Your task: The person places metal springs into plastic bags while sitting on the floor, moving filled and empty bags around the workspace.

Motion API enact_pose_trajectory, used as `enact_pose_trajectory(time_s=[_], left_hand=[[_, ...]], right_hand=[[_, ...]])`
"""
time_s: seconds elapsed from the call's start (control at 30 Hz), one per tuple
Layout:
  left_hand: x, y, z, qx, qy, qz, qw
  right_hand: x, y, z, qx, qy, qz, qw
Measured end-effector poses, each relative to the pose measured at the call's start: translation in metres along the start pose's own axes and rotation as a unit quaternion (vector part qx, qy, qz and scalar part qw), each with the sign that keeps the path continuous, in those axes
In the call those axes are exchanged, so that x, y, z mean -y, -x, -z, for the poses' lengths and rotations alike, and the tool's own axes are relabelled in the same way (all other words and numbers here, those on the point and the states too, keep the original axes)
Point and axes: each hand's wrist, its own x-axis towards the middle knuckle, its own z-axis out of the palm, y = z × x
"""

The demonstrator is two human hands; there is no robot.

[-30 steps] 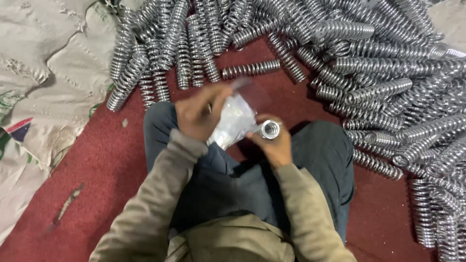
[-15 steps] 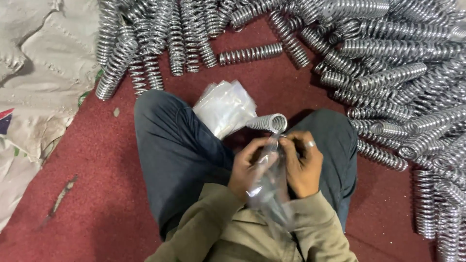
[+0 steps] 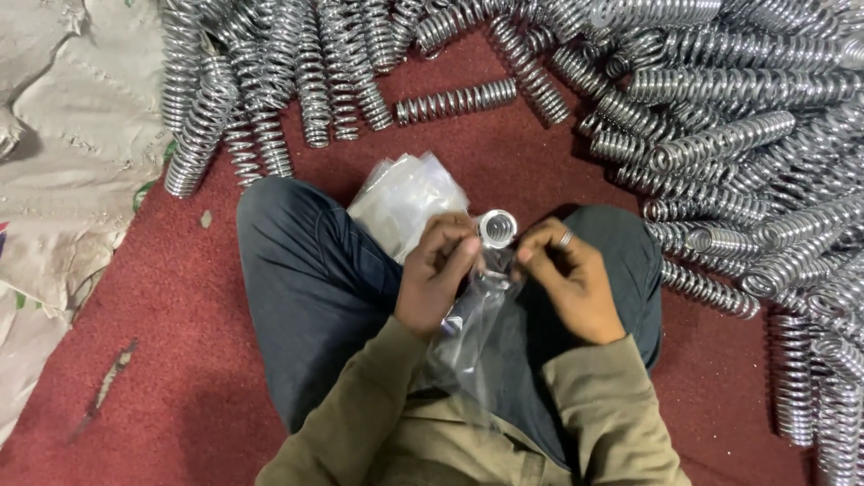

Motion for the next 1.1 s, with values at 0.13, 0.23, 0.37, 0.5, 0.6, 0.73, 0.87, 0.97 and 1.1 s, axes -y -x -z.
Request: enact_pose_trajectory(time_s=[0.13,0.23,0.37,0.5,0.6,0.73,0.87,0.97,1.1], left_hand=[[-0.016,-0.036,-0.016,0.005,0.056,0.144,0.988],[0.123,-0.064,0.044,0.004,-0.114,0.228,0.967],[0.158,-0.07,0.053,-0.022,-0.244,0.217,0.945],[0.13,-0.045,0.035,-0.055,-0.425,0.165,0.888],[0.103,-0.024,0.026,-0.018,-0.425,0.051,0.903],[0.108,-0.021,0.024,0.113,-0.405,-0.008,0.907],[0.121,-0.053,0.031,0.184,-0.47,0.079,0.859],[0.057,-0.032,0.021,0.193,-0.501,0.133,0.833],[0.027,0.028,0.025,0.125,-0.322,-0.027,0.938]], right_hand=[[-0.02,-0.038,0.004,-0.023,0.108,-0.046,0.993],[-0.116,-0.072,-0.007,0.032,0.286,-0.17,0.943],[-0.128,-0.056,-0.029,0.01,0.168,-0.253,0.953],[-0.197,-0.044,-0.032,-0.056,0.182,-0.172,0.966],[-0.11,-0.029,-0.048,-0.12,0.177,-0.085,0.973],[-0.207,0.0,-0.054,-0.1,0.282,-0.028,0.954],[-0.147,-0.018,-0.057,-0.047,0.303,-0.157,0.939],[-0.022,-0.001,-0.063,0.035,0.24,-0.263,0.934],[0.032,0.015,-0.047,0.032,0.311,-0.016,0.95]])
